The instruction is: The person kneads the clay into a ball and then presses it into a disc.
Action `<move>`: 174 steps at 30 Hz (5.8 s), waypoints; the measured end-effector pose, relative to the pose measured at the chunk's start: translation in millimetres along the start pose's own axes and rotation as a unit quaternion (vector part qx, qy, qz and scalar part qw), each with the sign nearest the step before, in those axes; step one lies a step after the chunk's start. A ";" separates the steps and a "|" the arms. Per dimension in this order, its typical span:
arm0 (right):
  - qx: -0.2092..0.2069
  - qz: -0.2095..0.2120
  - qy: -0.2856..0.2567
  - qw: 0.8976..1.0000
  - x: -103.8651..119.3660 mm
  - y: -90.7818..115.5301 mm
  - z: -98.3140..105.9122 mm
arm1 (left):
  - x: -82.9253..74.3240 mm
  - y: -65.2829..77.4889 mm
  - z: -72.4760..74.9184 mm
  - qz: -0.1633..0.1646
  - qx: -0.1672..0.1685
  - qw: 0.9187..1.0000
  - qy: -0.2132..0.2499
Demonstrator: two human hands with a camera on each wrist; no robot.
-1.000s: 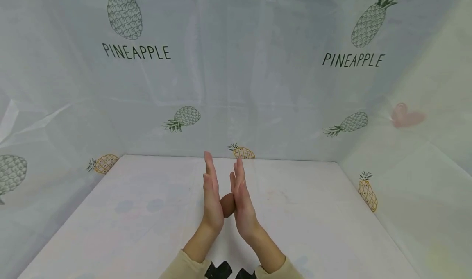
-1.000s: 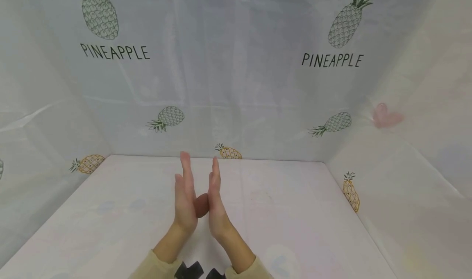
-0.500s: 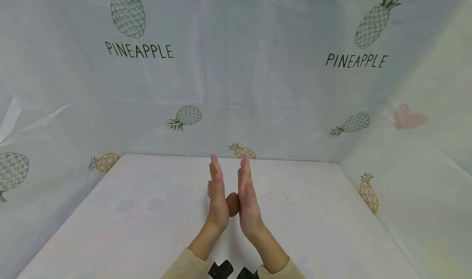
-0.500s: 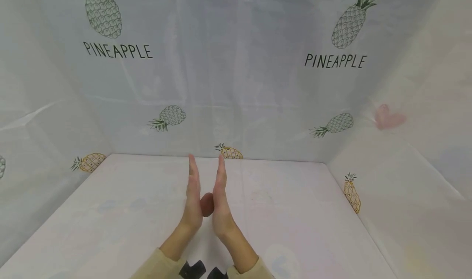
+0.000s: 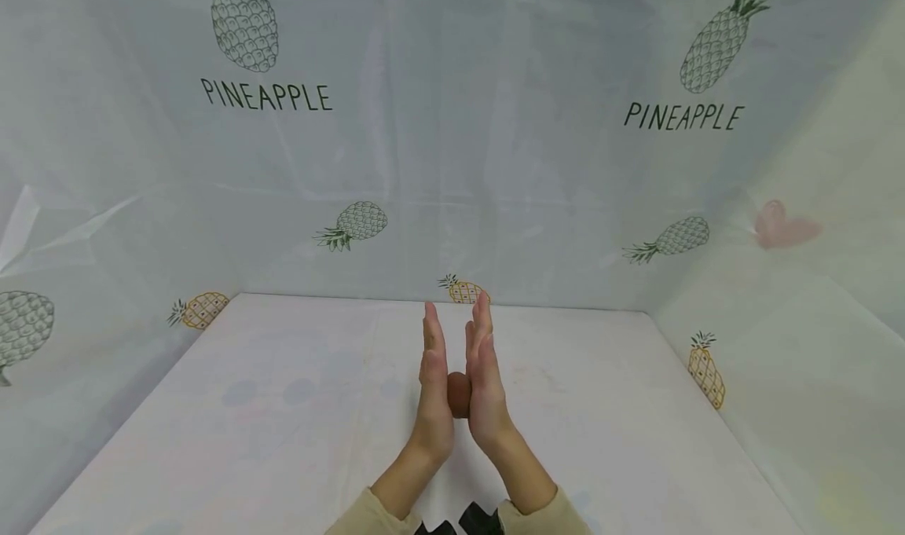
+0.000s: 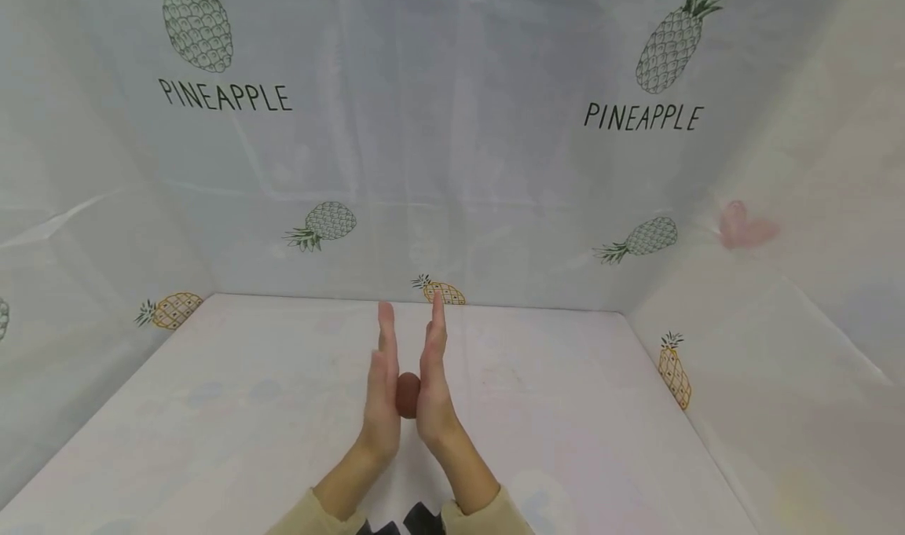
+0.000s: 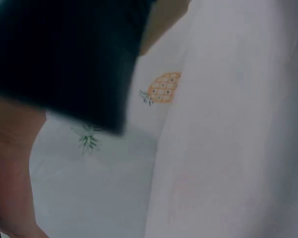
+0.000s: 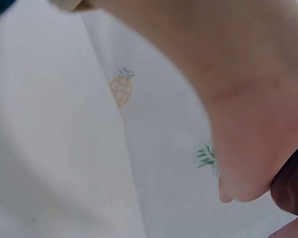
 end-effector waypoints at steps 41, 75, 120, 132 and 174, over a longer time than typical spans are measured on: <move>0.008 -0.006 0.041 0.999 3.3 5.6 -4.9 | 3.4 -7.6 5.0 -0.020 0.006 0.999 -0.035; 0.058 -0.040 0.022 0.997 -20.5 15.9 -26.0 | -20.1 -24.1 24.7 -0.051 -0.012 0.998 -0.037; 0.064 -0.085 -0.021 0.994 -22.2 16.5 -25.4 | -23.1 -22.3 22.2 -0.047 0.013 0.998 -0.028; 0.026 -0.034 0.008 0.999 -1.1 9.3 -12.6 | -9.0 -15.1 12.3 -0.039 0.026 0.997 -0.065; 0.079 -0.033 -0.041 0.995 -1.5 8.7 -14.3 | -16.3 -16.9 16.0 -0.039 0.019 0.997 -0.059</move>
Point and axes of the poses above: each hand's wrist, its own y-axis away from the middle knuckle, its own z-axis out of the back of the hand, x = y × z, the point moved 8 cm from there along -y, towards the middle knuckle, and after that the axes turned 14 degrees about -x, right-handed, at the moved point
